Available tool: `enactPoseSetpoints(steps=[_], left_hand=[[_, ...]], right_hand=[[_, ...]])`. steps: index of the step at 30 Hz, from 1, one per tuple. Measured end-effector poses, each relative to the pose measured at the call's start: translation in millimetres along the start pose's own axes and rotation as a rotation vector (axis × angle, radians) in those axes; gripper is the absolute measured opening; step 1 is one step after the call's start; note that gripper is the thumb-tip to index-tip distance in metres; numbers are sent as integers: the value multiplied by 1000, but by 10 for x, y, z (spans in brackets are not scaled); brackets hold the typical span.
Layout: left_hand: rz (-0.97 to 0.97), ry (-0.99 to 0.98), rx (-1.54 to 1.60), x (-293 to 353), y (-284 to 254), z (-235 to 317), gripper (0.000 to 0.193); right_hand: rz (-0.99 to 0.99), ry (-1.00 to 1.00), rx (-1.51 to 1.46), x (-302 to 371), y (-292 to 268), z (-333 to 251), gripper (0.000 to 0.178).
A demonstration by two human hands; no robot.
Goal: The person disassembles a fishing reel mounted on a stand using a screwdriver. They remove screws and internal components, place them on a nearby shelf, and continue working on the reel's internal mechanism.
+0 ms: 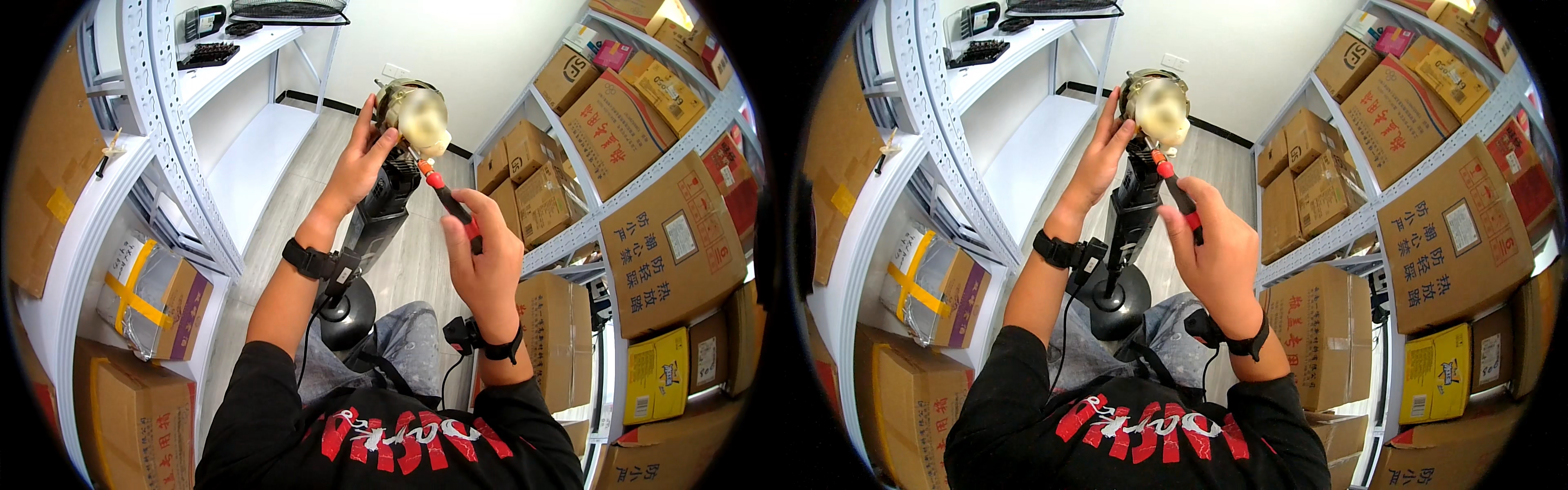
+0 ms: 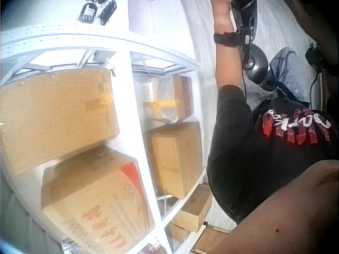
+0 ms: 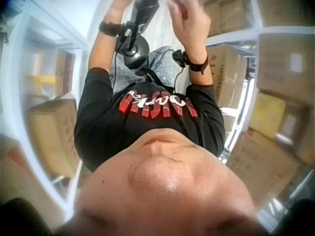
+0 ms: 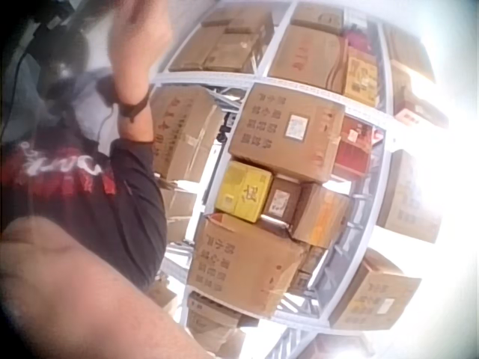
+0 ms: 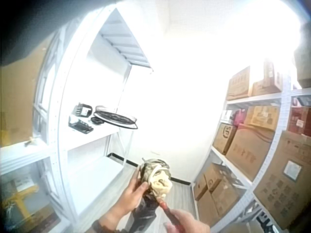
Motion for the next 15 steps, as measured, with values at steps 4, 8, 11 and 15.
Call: enactPoseSetpoints(steps=[4, 8, 11, 15], left_hand=[[-11, -10, -15, 10, 7, 8, 72], [-21, -31, -40, 22, 14, 32, 66], [-9, -25, -28, 25, 15, 46, 66], [-4, -35, -37, 30, 32, 44, 65]], right_hand=[[96, -154, 16, -19, 14, 91, 27], [66, -134, -22, -38, 10, 45, 24], [-47, 72, -65, 29, 9, 34, 24], [110, -120, -38, 27, 55, 137, 26]])
Point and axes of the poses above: each hand's wrist, its own x-axis away from the middle knuckle, its own y-axis out of the palm, z = x × y, the point moved 2 cm from there along -x, towards the middle knuckle, and after that the axes turned 3 degrees about x, right-handed, at the moved point
